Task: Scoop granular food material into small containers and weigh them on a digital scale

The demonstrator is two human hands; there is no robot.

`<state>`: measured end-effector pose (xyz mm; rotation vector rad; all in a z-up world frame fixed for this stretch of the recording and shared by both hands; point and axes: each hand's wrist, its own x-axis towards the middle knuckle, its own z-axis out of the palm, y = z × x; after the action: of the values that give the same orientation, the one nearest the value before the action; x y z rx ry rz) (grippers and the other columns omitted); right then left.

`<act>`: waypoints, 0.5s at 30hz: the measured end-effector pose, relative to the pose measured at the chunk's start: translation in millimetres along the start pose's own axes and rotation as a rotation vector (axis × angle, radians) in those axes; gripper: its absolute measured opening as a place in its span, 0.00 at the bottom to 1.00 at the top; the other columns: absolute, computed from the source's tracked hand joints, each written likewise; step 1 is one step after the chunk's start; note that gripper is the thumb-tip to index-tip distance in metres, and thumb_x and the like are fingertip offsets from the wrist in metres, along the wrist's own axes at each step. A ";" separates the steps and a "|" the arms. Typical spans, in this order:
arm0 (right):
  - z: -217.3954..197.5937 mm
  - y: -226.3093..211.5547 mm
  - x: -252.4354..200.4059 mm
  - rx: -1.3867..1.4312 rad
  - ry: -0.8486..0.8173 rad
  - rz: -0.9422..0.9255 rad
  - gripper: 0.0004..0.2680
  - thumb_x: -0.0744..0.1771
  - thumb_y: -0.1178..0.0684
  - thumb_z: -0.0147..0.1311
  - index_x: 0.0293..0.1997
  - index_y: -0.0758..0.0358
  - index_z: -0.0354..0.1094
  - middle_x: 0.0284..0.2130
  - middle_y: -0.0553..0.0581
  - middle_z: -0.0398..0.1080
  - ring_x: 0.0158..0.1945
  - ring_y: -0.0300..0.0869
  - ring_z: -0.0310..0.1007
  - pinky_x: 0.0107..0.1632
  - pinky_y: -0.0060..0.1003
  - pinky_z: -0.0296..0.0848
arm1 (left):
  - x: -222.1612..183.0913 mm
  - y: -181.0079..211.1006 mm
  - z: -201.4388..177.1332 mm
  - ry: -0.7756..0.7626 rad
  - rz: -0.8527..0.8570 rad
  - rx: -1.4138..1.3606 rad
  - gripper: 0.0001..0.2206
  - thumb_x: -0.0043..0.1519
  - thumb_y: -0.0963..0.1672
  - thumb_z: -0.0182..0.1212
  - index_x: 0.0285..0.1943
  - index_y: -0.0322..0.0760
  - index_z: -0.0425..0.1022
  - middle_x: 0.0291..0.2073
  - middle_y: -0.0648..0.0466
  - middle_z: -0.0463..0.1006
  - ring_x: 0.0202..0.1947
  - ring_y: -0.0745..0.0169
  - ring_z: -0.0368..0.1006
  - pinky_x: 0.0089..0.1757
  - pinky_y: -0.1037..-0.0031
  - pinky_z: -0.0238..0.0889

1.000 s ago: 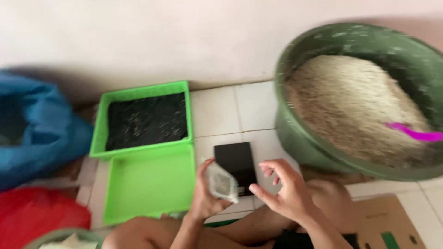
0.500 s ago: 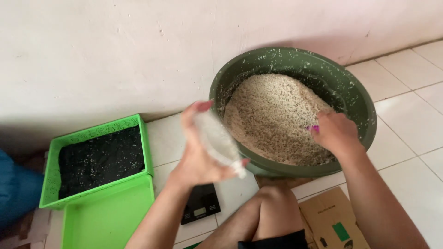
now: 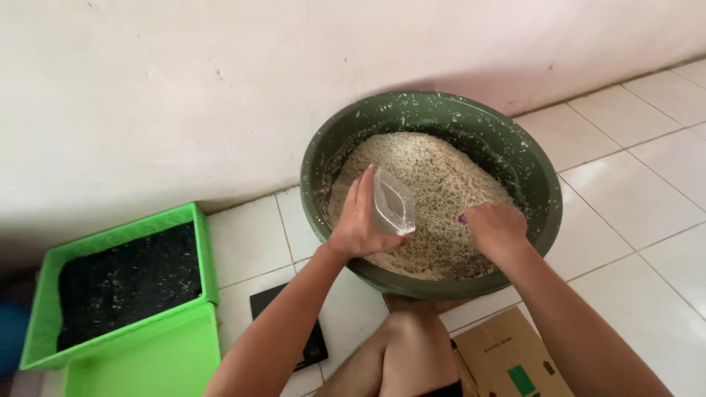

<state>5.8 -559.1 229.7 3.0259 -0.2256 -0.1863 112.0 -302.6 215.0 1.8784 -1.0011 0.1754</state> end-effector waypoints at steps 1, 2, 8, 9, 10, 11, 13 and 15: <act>-7.3 -2.2 -3.2 -0.006 -0.004 0.005 0.07 0.64 0.60 0.52 0.23 0.66 0.70 0.17 0.61 0.70 0.25 0.53 0.74 0.30 0.44 0.74 | 2.1 -0.6 -0.9 0.000 0.001 -0.008 0.63 0.31 0.54 0.78 0.75 0.30 0.40 0.60 0.34 0.58 0.62 0.28 0.59 0.61 0.45 0.56; -14.6 -5.3 -6.3 -0.009 -0.004 0.055 0.07 0.63 0.60 0.52 0.21 0.67 0.70 0.16 0.61 0.71 0.24 0.54 0.75 0.28 0.45 0.73 | 3.9 -1.5 -2.5 -0.063 -0.034 0.032 0.62 0.32 0.57 0.77 0.74 0.29 0.43 0.62 0.33 0.57 0.65 0.29 0.55 0.64 0.47 0.50; -80.6 -9.0 -32.6 -0.010 -0.170 0.247 0.09 0.63 0.56 0.51 0.21 0.63 0.74 0.14 0.58 0.72 0.18 0.48 0.75 0.24 0.43 0.71 | 2.5 -0.2 -12.4 -0.200 -0.180 0.067 0.62 0.35 0.59 0.75 0.75 0.29 0.40 0.67 0.33 0.52 0.69 0.32 0.48 0.67 0.49 0.42; -95.7 -14.8 -36.7 -0.007 -0.215 0.294 0.09 0.63 0.55 0.50 0.22 0.64 0.75 0.15 0.59 0.73 0.18 0.49 0.76 0.25 0.44 0.72 | -0.9 -3.6 -13.7 -0.221 -0.221 0.105 0.63 0.36 0.59 0.74 0.76 0.32 0.38 0.68 0.35 0.51 0.70 0.34 0.47 0.67 0.51 0.42; -99.8 -24.2 -33.2 -0.015 -0.222 0.296 0.09 0.63 0.55 0.50 0.22 0.64 0.75 0.15 0.59 0.73 0.18 0.49 0.76 0.25 0.44 0.72 | -1.0 -1.1 -17.7 -0.220 -0.225 0.095 0.63 0.36 0.59 0.74 0.76 0.32 0.38 0.68 0.35 0.51 0.70 0.34 0.47 0.67 0.51 0.42; -103.1 -33.7 -30.3 0.037 -0.258 0.293 0.09 0.66 0.54 0.48 0.30 0.66 0.74 0.21 0.61 0.73 0.22 0.49 0.77 0.29 0.41 0.75 | -1.2 1.6 -22.1 -0.226 -0.222 0.081 0.62 0.37 0.59 0.74 0.76 0.32 0.37 0.68 0.36 0.51 0.71 0.35 0.47 0.67 0.51 0.42; -68.1 -35.8 -9.3 0.083 -0.301 0.293 0.10 0.68 0.54 0.46 0.38 0.69 0.74 0.26 0.64 0.74 0.27 0.48 0.78 0.34 0.37 0.77 | -1.2 2.3 -24.2 -0.233 -0.223 0.058 0.62 0.39 0.59 0.73 0.76 0.33 0.36 0.68 0.36 0.50 0.71 0.35 0.47 0.67 0.51 0.42; 7.5 -19.0 26.7 0.249 -0.247 0.236 0.11 0.66 0.54 0.48 0.28 0.74 0.72 0.18 0.66 0.69 0.21 0.53 0.73 0.27 0.44 0.71 | 1.2 -1.3 -20.0 -0.233 -0.251 0.067 0.62 0.37 0.59 0.75 0.77 0.35 0.38 0.69 0.38 0.50 0.71 0.37 0.47 0.67 0.54 0.43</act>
<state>33.7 -545.2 217.1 3.1757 -0.6692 -0.5502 119.4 -286.9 225.2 2.1007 -0.9109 -0.1631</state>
